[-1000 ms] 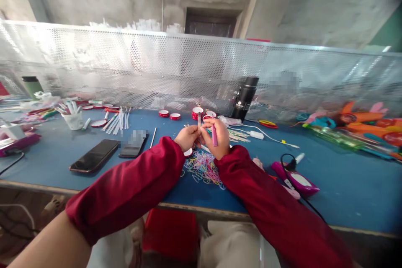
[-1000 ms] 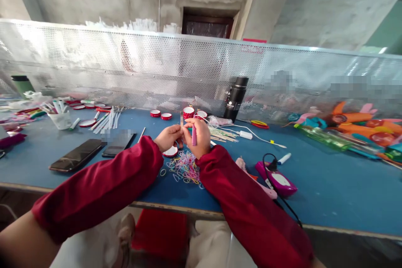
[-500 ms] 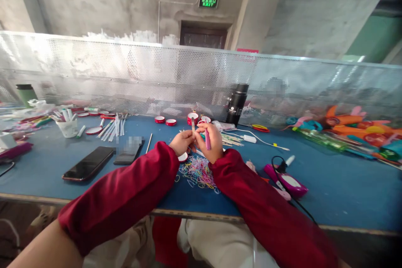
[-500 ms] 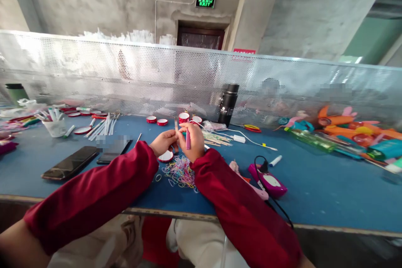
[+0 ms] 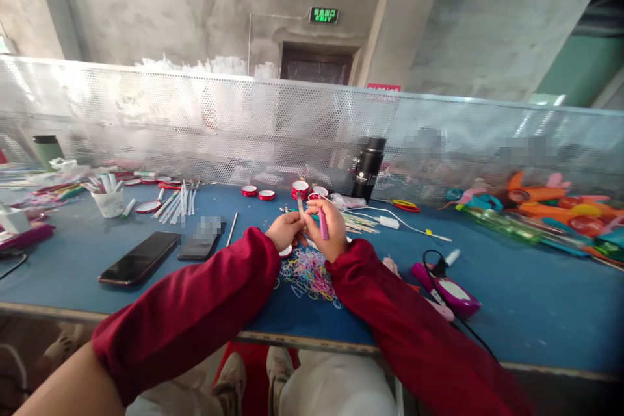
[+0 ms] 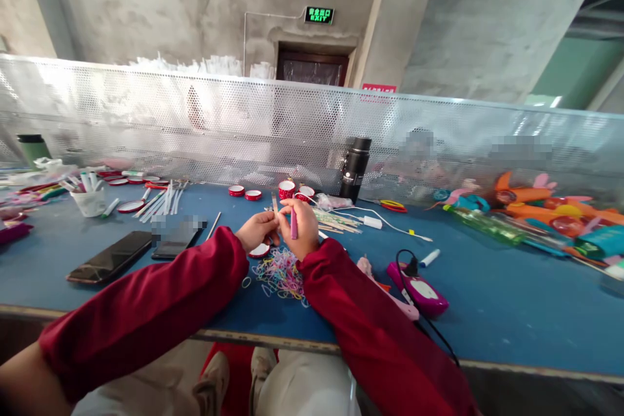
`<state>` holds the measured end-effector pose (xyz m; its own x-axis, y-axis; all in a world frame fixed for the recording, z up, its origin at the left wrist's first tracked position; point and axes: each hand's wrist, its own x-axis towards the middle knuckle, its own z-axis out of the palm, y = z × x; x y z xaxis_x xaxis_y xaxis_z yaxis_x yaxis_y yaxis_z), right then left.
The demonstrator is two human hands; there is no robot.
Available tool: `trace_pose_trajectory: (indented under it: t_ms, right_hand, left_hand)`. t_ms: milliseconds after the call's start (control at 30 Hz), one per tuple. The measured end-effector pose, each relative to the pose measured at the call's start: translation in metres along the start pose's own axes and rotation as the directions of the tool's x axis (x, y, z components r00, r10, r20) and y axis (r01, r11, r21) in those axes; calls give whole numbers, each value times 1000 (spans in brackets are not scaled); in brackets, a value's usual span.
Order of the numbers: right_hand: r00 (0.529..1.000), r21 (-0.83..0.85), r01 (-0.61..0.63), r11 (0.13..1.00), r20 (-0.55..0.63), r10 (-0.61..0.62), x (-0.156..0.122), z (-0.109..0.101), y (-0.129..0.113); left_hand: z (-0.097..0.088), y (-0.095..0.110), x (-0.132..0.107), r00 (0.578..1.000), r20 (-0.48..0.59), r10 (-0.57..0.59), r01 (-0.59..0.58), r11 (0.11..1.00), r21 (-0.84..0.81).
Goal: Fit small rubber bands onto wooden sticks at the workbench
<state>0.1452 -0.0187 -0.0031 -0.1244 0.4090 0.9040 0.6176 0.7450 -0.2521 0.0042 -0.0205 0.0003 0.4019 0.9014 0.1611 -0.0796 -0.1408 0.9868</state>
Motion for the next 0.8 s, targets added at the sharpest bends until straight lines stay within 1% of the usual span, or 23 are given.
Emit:
trace_pose_trajectory:
  t_ms: [100, 200, 333, 433, 500, 567, 700, 800]
  right_hand:
    - [1000, 5, -11, 1000, 16, 10, 0, 0, 0]
    - [999, 9, -27, 1000, 30, 27, -2, 1, 2]
    - [993, 49, -109, 993, 53, 106, -4, -1, 6]
    - [990, 155, -142, 978, 3, 143, -3, -6, 4]
    - [989, 219, -117, 969, -66, 135, -2, -10, 0]
    - [984, 233, -105, 967, -118, 135, -2, -12, -5]
    - [979, 233, -146, 962, -105, 174, -3, -12, -12]
    - [988, 173, -106, 979, -94, 124, -4, -9, -10]
  left_hand:
    - [-1, 2, 0, 1000, -1, -12, 12, 1000, -12]
    - [-1, 1, 1, 999, -5, -50, 49, 998, -34]
    - [0, 0, 2, 997, 4, -81, 81, 994, -79]
    - [0, 2, 0, 997, 10, -80, 81, 992, -93]
    - [0, 4, -2, 997, 2, -71, 71, 993, -95]
    - [-1, 6, -3, 998, -5, -58, 57, 993, -102]
    - [-3, 4, -1, 998, -34, -57, 53, 992, -114]
    - [-4, 0, 3, 996, -61, -66, 58, 990, -125]
